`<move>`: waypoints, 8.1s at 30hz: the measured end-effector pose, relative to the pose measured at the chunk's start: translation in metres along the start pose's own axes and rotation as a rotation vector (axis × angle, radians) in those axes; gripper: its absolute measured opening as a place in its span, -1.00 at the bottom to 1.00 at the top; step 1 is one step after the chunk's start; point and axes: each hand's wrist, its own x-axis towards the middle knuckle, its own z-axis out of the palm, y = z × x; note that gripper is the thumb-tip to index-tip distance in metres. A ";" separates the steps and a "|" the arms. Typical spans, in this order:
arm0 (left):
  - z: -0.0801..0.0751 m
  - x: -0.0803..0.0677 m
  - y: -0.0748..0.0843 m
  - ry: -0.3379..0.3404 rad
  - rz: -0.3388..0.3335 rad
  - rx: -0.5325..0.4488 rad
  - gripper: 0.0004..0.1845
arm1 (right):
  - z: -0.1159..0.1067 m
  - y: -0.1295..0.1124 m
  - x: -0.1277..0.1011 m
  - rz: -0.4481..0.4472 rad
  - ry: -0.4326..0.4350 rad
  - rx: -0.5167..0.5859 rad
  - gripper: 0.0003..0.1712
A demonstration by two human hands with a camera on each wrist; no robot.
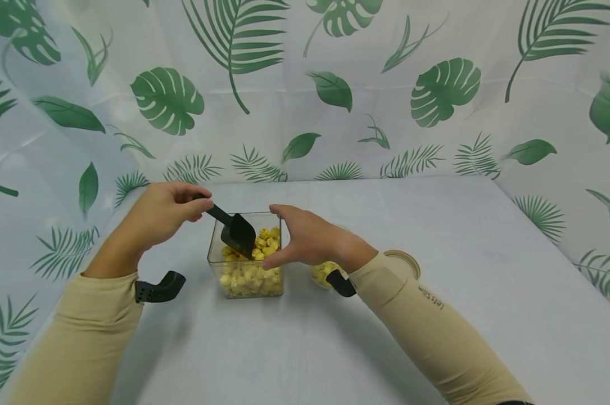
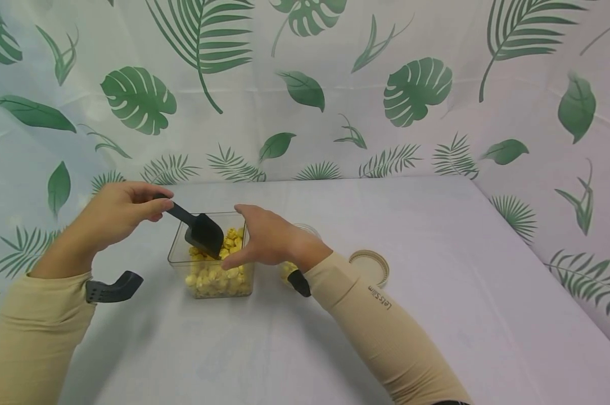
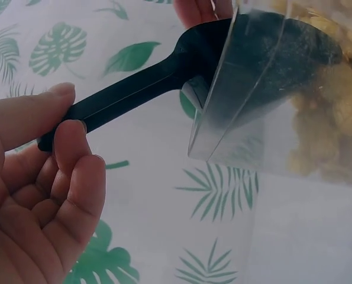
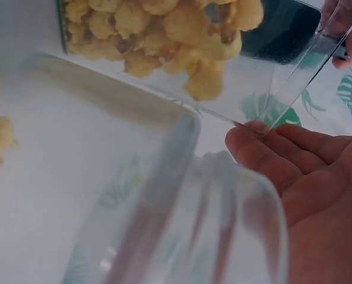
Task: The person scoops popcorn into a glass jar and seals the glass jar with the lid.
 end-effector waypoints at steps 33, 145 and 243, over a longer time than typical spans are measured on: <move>0.005 0.016 0.004 -0.205 0.101 0.124 -0.63 | 0.003 0.003 -0.001 0.008 0.015 0.038 0.29; 0.035 -0.015 -0.059 -0.057 -0.083 -0.840 -0.70 | 0.004 0.006 -0.001 -0.024 0.037 0.101 0.26; 0.041 -0.022 -0.063 0.022 -0.097 -0.887 -0.74 | 0.009 0.009 -0.003 -0.054 0.031 0.102 0.27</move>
